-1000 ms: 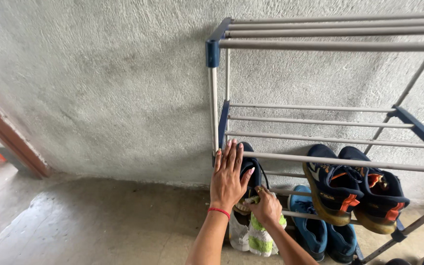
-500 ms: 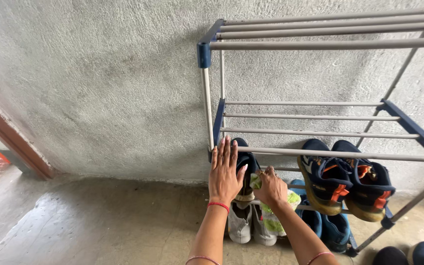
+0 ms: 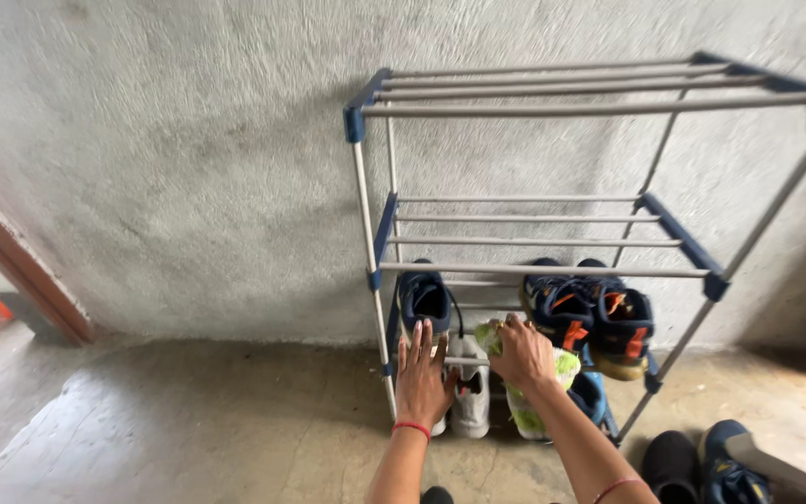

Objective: The person wipes several pairs of shoes with a cloth, cleaning the uppers and soles. After wiping each shoe, the person places it on a nearby metal shoe rack.

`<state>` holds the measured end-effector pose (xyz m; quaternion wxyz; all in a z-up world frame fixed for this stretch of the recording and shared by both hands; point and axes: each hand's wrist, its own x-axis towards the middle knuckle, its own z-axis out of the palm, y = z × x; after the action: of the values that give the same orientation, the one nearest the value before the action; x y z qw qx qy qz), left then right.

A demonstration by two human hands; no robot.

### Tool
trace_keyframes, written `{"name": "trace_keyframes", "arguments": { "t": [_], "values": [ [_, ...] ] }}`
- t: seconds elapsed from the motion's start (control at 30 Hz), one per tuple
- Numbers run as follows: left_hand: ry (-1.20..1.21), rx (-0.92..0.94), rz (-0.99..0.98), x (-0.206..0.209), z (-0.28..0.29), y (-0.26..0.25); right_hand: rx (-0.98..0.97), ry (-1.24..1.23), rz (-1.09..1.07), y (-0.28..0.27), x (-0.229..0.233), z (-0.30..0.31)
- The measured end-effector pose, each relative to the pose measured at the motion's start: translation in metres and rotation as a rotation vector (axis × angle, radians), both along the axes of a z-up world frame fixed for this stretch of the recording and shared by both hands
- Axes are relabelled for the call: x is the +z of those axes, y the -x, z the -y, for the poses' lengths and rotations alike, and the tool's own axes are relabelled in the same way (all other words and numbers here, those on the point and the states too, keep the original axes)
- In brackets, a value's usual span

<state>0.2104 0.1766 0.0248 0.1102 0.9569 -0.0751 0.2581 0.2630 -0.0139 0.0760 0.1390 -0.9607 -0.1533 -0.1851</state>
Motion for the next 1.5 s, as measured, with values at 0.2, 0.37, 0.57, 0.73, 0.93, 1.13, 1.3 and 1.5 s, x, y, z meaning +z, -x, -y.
{"name": "trace_keyframes", "arguments": {
  "t": [0.2, 0.37, 0.57, 0.73, 0.93, 1.13, 1.3, 1.5],
  "values": [
    [-0.009, 0.020, -0.067, 0.005, 0.032, 0.053, -0.038, -0.067, 0.013, 0.059, 0.013, 0.057],
    [-0.063, 0.053, -0.208, -0.002, 0.063, 0.093, -0.104, -0.035, -0.114, 0.104, 0.014, 0.091],
    [-0.099, 0.045, -0.241, -0.024, 0.084, 0.141, -0.106, -0.048, -0.055, 0.159, -0.004, 0.118],
    [-0.094, 0.026, -0.226, -0.003, 0.096, 0.150, -0.091, -0.058, -0.005, 0.173, 0.000, 0.130],
    [-0.108, -0.001, -0.209, 0.006, 0.105, 0.159, -0.097, -0.017, -0.100, 0.183, -0.001, 0.135],
    [-0.081, -0.024, -0.271, -0.029, 0.099, 0.172, -0.059, -0.024, -0.067, 0.193, -0.042, 0.141],
    [-0.101, 0.006, -0.375, -0.057, 0.107, 0.149, -0.064, -0.049, -0.133, 0.174, -0.070, 0.153],
    [-0.114, -0.010, -0.554, -0.087, 0.139, 0.126, -0.108, -0.161, -0.198, 0.144, -0.128, 0.180]
  ]
}}
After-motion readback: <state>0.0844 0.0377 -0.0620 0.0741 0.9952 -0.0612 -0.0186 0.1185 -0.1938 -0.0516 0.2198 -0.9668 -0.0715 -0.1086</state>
